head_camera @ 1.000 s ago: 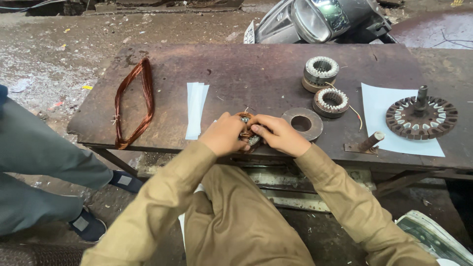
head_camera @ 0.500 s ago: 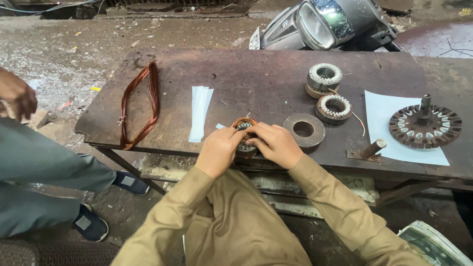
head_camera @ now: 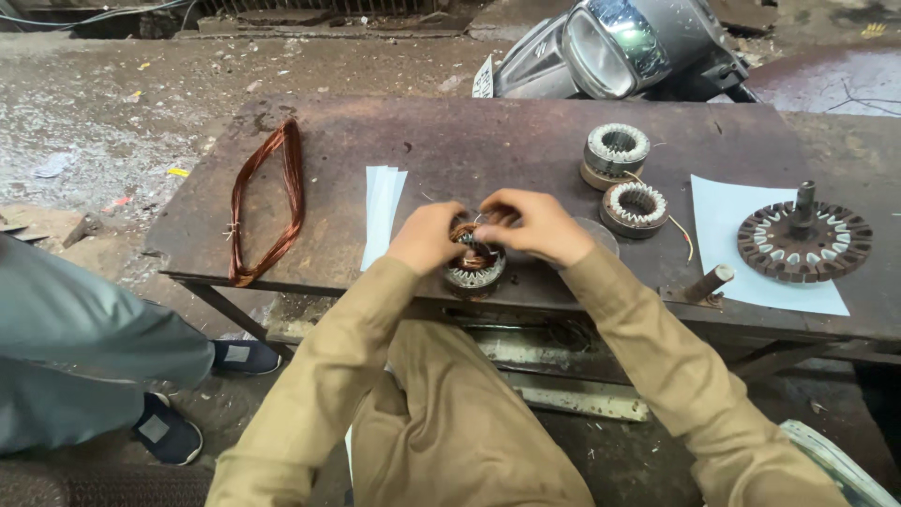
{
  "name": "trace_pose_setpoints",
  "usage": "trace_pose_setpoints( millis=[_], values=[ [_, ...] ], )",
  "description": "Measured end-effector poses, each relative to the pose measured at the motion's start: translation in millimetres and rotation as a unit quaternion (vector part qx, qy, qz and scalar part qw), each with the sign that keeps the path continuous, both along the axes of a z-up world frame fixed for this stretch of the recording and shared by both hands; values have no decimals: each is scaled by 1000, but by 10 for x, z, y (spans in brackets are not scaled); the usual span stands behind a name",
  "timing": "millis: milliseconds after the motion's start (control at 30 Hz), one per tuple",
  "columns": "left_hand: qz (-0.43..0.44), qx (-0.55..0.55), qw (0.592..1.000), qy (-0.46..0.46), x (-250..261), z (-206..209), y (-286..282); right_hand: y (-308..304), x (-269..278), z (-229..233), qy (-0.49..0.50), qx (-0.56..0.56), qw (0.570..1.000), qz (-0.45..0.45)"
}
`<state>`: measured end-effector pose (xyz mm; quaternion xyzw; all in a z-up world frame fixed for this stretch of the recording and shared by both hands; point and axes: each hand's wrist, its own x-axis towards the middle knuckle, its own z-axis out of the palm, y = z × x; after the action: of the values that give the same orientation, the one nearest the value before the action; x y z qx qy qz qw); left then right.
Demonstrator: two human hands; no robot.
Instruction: The person winds copper wire around a motor stator core, tucks the ends into slots, and secures the winding with white tape. They also cut strips of white tape with scissors and handle a bundle of copper wire.
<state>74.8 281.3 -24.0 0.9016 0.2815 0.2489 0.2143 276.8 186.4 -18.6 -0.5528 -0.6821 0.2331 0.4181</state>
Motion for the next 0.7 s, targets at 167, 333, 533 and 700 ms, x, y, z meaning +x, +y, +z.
trace_pose_setpoints(
  millis=[167,333,533,700],
  values=[
    [35,166,985,-24,166,-109,-63,185,-30,-43,-193,104,975,23],
    [-17,171,984,-38,53,-79,-73,155,21,-43,-160,72,983,51],
    [-68,180,981,20,22,7,21,71,140,-50,13,-33,997,76],
    [-101,242,964,34,13,-42,42,-32,222,27,29,-26,995,90]
  ],
)
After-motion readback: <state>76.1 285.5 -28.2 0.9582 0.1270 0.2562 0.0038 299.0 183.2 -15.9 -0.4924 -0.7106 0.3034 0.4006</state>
